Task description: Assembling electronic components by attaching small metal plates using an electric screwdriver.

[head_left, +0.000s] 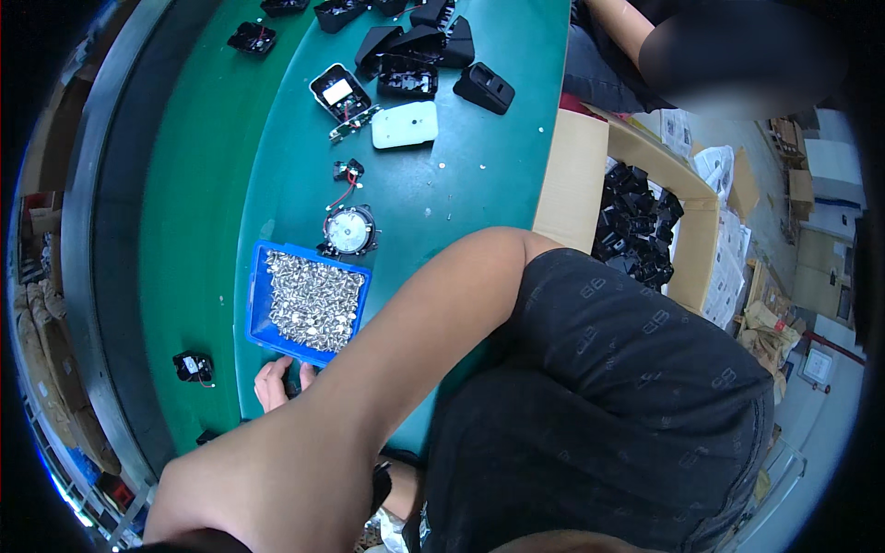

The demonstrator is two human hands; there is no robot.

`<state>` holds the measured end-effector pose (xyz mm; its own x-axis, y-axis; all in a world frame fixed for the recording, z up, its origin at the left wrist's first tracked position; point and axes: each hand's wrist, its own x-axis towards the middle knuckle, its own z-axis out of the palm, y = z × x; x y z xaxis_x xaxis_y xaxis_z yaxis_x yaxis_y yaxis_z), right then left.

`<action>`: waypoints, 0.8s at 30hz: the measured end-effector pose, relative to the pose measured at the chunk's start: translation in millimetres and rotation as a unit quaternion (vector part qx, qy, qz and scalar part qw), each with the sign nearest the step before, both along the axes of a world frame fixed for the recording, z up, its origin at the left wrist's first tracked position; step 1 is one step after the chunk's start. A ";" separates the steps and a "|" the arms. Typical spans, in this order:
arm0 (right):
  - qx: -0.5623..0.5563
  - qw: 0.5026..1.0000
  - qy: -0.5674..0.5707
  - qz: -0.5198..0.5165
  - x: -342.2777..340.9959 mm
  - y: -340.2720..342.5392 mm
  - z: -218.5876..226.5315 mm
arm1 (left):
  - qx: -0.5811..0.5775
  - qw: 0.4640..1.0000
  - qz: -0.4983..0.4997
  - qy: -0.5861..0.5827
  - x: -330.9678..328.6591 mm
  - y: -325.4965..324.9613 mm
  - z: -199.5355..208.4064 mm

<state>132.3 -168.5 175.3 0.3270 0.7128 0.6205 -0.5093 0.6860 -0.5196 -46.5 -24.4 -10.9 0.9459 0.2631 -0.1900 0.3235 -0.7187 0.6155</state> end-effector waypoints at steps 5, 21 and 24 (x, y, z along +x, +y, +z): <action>0.011 0.999 0.026 0.018 0.1 4.3 0.7 | -0.007 1.000 0.013 0.015 -15.9 7.8 2.7; 0.022 0.999 0.035 0.014 0.0 2.3 -1.7 | -0.071 0.995 0.009 0.072 -52.9 14.6 -0.4; 0.017 0.999 0.034 -0.011 0.1 -4.6 0.0 | -0.081 0.993 0.010 0.080 -56.7 17.3 0.0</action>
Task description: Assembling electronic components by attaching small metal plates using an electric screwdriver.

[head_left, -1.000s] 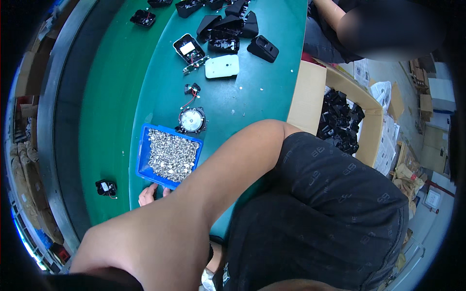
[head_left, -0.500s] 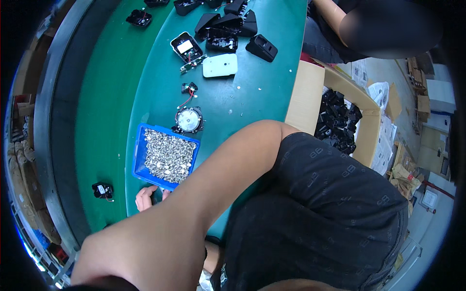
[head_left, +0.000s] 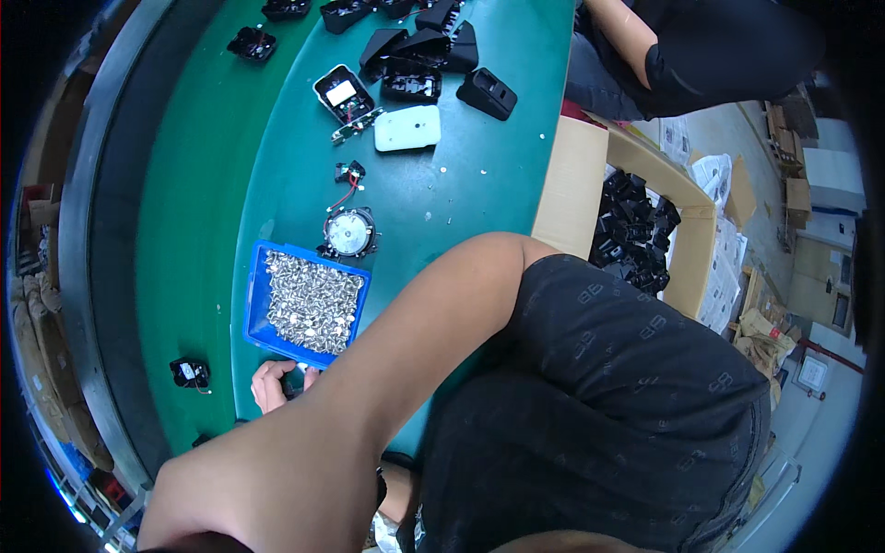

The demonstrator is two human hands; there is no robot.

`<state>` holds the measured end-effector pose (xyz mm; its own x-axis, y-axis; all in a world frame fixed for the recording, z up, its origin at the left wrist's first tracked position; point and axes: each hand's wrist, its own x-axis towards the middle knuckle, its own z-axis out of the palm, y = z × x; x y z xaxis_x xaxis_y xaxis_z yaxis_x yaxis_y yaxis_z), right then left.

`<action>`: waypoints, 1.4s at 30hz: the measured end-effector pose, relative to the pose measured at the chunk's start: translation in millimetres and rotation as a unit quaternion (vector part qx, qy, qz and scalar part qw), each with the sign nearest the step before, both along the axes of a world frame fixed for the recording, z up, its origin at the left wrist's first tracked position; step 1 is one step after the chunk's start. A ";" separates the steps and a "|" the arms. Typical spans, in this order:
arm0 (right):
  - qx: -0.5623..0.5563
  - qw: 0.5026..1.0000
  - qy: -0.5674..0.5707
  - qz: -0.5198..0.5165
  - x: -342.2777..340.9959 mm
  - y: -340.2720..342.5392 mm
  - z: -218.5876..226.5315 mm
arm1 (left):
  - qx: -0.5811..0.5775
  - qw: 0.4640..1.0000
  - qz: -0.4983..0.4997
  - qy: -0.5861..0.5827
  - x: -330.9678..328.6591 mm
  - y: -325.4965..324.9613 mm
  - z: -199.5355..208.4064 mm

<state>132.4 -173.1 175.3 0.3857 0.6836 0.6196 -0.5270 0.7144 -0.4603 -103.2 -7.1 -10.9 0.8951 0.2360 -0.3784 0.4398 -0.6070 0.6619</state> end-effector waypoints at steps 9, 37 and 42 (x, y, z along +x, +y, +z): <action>-0.100 0.993 0.056 -0.009 -0.3 17.3 -6.3 | -0.022 0.988 0.024 -0.148 79.1 5.2 -3.1; -0.391 0.839 -0.212 -0.313 48.8 37.2 -77.1 | 0.068 0.952 -0.132 -0.268 130.8 19.4 22.4; -0.334 0.855 -0.253 -0.305 49.5 55.1 -84.4 | 0.111 0.936 -0.120 -0.311 123.0 27.1 1.5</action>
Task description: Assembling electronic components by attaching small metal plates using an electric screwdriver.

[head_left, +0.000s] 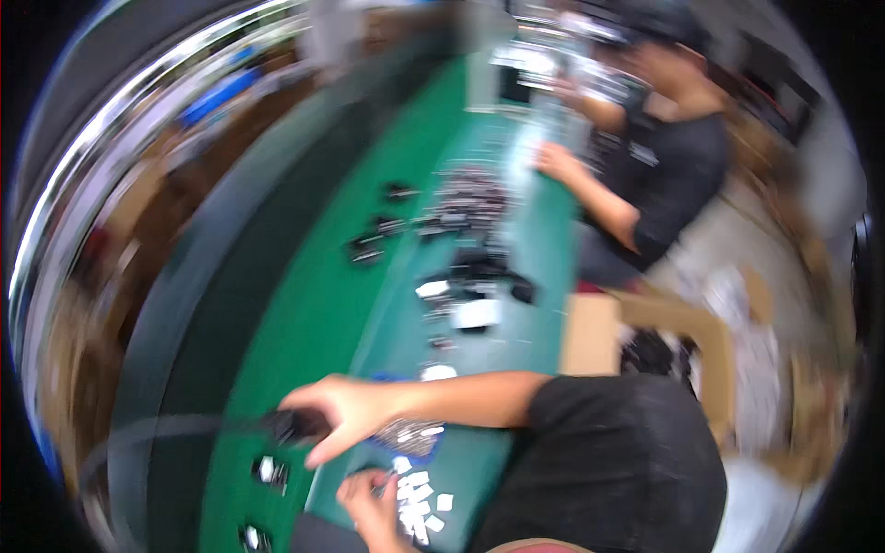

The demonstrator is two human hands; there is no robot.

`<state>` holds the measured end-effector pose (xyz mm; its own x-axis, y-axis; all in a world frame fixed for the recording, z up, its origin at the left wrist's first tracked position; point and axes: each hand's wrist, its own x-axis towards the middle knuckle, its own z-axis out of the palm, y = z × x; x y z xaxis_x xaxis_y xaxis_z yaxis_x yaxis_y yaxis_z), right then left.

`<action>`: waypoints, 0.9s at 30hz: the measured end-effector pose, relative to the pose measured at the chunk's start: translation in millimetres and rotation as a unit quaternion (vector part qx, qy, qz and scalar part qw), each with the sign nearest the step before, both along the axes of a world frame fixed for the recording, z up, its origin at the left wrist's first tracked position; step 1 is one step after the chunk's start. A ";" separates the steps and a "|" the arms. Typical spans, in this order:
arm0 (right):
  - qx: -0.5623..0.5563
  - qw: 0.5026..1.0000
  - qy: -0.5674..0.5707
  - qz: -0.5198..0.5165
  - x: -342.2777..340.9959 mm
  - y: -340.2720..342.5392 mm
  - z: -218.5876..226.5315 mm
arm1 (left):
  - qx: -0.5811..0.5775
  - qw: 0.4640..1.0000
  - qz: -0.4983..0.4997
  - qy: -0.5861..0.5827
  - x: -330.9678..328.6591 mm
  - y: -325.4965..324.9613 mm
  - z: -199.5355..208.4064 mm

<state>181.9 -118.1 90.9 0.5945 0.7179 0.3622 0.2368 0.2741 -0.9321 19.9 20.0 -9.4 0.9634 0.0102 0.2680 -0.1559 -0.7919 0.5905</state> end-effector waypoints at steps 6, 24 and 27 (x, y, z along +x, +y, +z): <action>0.082 0.991 -0.044 -0.091 6.8 9.1 -20.1 | -0.002 0.998 0.014 0.054 4.9 -19.7 36.9; 0.101 0.992 0.070 0.043 15.2 -26.9 -37.3 | 0.031 0.999 -0.003 0.033 -0.5 -15.6 24.2; 0.105 0.990 0.075 0.054 15.1 -19.4 -40.7 | 0.062 0.997 0.019 0.040 -1.1 -6.4 15.1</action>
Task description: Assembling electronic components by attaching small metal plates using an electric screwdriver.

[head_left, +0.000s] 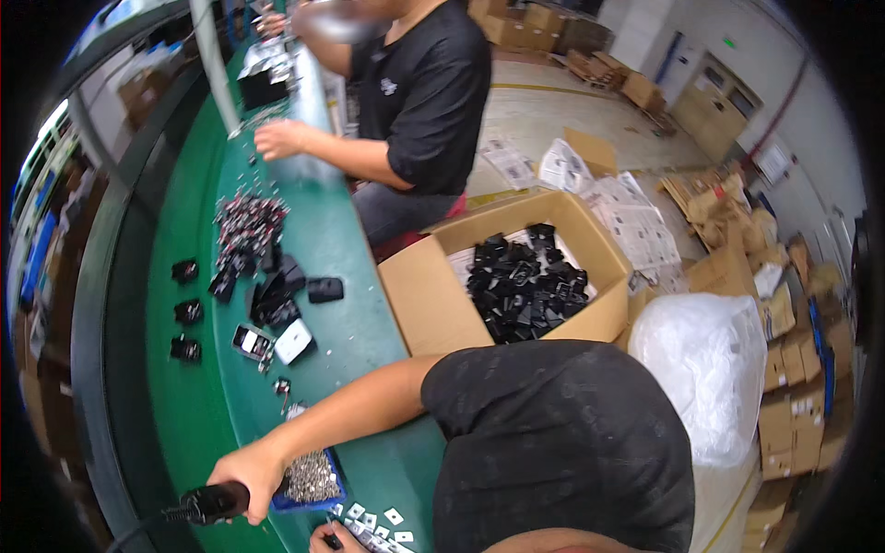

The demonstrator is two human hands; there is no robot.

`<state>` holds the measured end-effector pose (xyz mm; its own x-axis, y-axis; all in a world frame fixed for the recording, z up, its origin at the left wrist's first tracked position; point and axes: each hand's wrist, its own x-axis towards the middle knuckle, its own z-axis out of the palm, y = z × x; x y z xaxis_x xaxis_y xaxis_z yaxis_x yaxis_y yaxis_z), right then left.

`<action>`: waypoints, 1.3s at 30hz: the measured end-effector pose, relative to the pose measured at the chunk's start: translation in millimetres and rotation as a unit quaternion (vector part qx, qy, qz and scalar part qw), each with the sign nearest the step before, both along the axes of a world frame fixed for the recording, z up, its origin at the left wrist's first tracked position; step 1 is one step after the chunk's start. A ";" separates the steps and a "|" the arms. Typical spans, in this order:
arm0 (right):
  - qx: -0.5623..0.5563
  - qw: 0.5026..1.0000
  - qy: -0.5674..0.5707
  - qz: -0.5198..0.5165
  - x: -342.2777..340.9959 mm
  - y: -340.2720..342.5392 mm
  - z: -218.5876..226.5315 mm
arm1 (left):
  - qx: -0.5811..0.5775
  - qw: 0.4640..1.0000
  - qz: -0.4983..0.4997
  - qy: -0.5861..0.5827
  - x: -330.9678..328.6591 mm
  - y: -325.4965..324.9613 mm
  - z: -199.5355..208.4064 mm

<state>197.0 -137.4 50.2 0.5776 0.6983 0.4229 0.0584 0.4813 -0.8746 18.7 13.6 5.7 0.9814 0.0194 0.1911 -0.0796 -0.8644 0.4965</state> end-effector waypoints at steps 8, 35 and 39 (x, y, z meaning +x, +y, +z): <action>-0.055 0.996 0.028 -0.062 -1.9 -7.8 89.2 | -0.122 0.992 -0.013 0.012 13.0 1.5 2.9; 0.074 0.988 -0.118 0.060 -18.6 -63.8 111.1 | -0.038 0.995 -0.078 -0.044 359.4 -95.4 24.8; 0.072 0.991 -0.103 0.047 -4.5 -82.7 111.5 | 0.013 0.997 -0.067 -0.047 377.0 -110.3 6.5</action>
<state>192.5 -220.2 161.6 0.4041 0.6689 0.6239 0.1772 0.6119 -0.7708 395.7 -96.7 12.2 0.9527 -0.1176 0.2801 -0.2406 -0.8549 0.4596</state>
